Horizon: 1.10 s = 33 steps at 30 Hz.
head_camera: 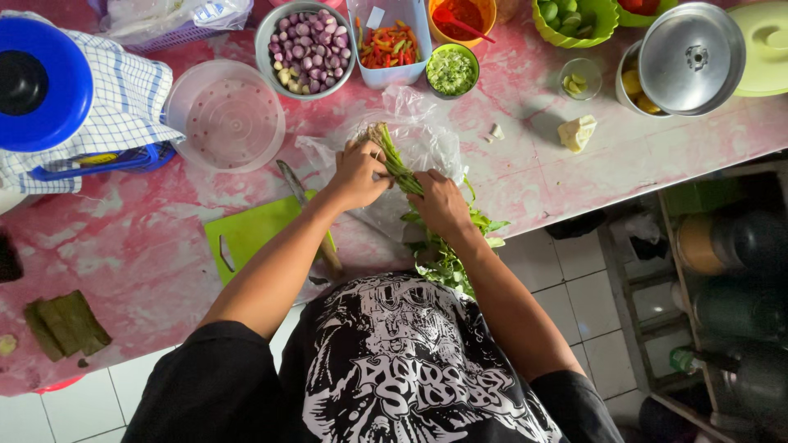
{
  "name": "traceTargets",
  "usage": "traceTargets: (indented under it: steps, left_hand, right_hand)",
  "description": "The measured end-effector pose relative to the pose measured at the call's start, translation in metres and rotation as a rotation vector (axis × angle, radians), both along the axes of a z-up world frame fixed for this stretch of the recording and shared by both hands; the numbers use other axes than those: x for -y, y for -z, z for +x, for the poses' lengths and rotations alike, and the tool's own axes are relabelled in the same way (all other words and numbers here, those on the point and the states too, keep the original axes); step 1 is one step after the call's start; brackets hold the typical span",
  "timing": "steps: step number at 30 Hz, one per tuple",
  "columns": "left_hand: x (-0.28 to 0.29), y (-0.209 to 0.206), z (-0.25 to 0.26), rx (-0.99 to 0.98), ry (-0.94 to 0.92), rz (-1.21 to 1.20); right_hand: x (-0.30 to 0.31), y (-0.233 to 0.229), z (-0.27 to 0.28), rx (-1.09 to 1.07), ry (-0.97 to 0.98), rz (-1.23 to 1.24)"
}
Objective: The person chops green vegetables on a cutting board using a knife and then picks leaves off a bunch of herbs, placing the leaves into a plastic bag.
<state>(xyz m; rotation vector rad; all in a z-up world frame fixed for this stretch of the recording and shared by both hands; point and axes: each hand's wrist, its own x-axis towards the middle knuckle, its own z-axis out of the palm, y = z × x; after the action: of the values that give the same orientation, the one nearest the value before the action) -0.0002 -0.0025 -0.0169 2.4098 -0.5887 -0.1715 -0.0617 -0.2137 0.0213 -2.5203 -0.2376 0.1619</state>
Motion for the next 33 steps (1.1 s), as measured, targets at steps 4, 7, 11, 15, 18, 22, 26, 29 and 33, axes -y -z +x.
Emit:
traceTargets:
  steps: [4, 7, 11, 15, 18, 22, 26, 29, 33]
  left_hand:
    - [0.008, 0.017, 0.003, -0.119, -0.033, -0.188]
    - [0.005, 0.009, 0.001, -0.071, -0.041, -0.222]
    - [-0.005, -0.014, -0.001, 0.142, 0.048, -0.057]
    - [-0.007, -0.011, -0.001, 0.163, 0.042, 0.073]
    - [-0.002, 0.011, -0.002, 0.227, 0.004, -0.154]
    - [0.005, 0.043, 0.001, -0.183, -0.084, -0.459]
    - [0.01, 0.053, -0.009, -0.339, -0.232, -0.642]
    - [0.018, 0.054, -0.018, -0.504, -0.295, -0.931]
    - [0.024, 0.048, -0.033, -0.225, -0.402, -0.882]
  right_hand:
    - [-0.002, 0.004, -0.002, 0.025, -0.032, 0.006]
    - [-0.002, 0.004, -0.003, 0.005, -0.017, -0.055]
    - [0.001, 0.002, -0.006, 0.052, -0.044, -0.007]
    - [-0.004, -0.007, -0.005, -0.012, -0.003, 0.008]
    - [-0.009, -0.01, 0.002, -0.019, 0.027, 0.039]
    - [-0.007, 0.0, 0.017, 0.116, -0.095, 0.15]
    - [-0.007, 0.018, 0.033, 0.03, -0.085, 0.157]
    - [-0.009, 0.032, 0.043, -0.039, -0.083, 0.124]
    - [-0.009, 0.05, 0.047, -0.006, -0.087, 0.123]
